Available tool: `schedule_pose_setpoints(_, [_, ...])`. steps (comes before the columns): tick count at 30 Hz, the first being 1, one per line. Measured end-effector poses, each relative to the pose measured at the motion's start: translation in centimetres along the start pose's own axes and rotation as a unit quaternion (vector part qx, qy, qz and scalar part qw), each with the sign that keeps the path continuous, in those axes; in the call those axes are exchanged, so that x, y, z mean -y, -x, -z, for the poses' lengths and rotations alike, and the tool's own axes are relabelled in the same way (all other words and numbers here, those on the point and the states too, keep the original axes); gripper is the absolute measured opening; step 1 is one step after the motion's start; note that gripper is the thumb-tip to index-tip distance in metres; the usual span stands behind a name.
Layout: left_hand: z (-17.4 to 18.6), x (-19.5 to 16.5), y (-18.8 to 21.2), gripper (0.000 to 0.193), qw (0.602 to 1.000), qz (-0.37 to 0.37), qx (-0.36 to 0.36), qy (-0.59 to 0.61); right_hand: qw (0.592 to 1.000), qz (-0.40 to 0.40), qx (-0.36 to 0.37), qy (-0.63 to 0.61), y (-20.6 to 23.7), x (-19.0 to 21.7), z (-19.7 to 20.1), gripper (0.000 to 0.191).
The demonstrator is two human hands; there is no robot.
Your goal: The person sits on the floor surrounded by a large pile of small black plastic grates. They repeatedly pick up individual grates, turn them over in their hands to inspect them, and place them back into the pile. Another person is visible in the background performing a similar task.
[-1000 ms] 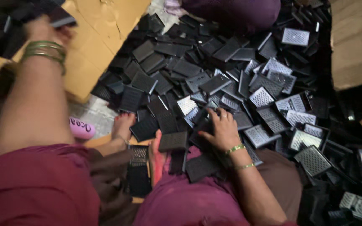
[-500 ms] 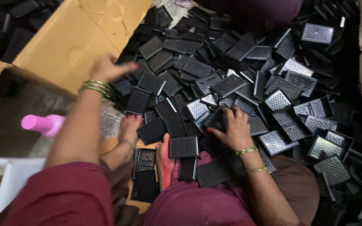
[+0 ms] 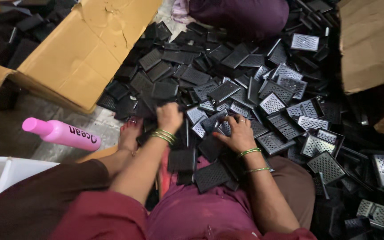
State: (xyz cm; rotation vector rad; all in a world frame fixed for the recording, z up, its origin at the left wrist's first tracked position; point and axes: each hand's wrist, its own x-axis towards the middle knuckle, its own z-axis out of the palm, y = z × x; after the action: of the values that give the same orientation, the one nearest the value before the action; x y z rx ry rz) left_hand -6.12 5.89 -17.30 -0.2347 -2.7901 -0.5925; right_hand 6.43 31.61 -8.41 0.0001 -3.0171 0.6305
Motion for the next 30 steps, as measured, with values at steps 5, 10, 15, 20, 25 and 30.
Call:
schedule_pose_setpoints(5, [-1.2,-4.3,2.2,0.029,0.988,-0.003,-0.018,0.152,0.999,0.017,-0.036,0.002,0.2,-1.8,-0.2,0.071])
schedule_pose_setpoints(10, [-0.4,-4.2,1.3,0.023,0.929,0.055,0.121,0.347,0.985,-0.053,-0.162,0.003,-0.4,-4.9,1.7,0.065])
schedule_pose_setpoints(15, [0.7,-7.3,2.1,0.020,0.843,0.078,0.236,0.477,0.972,-0.024,-0.219,-0.083,-0.8,-4.8,3.1,0.054])
schedule_pose_setpoints(20, [3.7,-13.7,1.7,0.020,0.752,0.012,0.238,0.614,0.885,0.067,-0.090,-0.452,-0.3,-1.9,2.5,0.052])
schedule_pose_setpoints(25, [6.5,-15.7,0.5,0.029,0.763,0.002,0.152,0.629,0.534,-0.124,0.088,-0.832,0.4,1.1,0.0,0.049])
schedule_pose_setpoints(30, [4.3,-14.8,1.1,0.062,0.935,-0.121,-0.111,0.315,0.528,-0.112,0.089,-0.837,0.3,1.3,0.4,0.044])
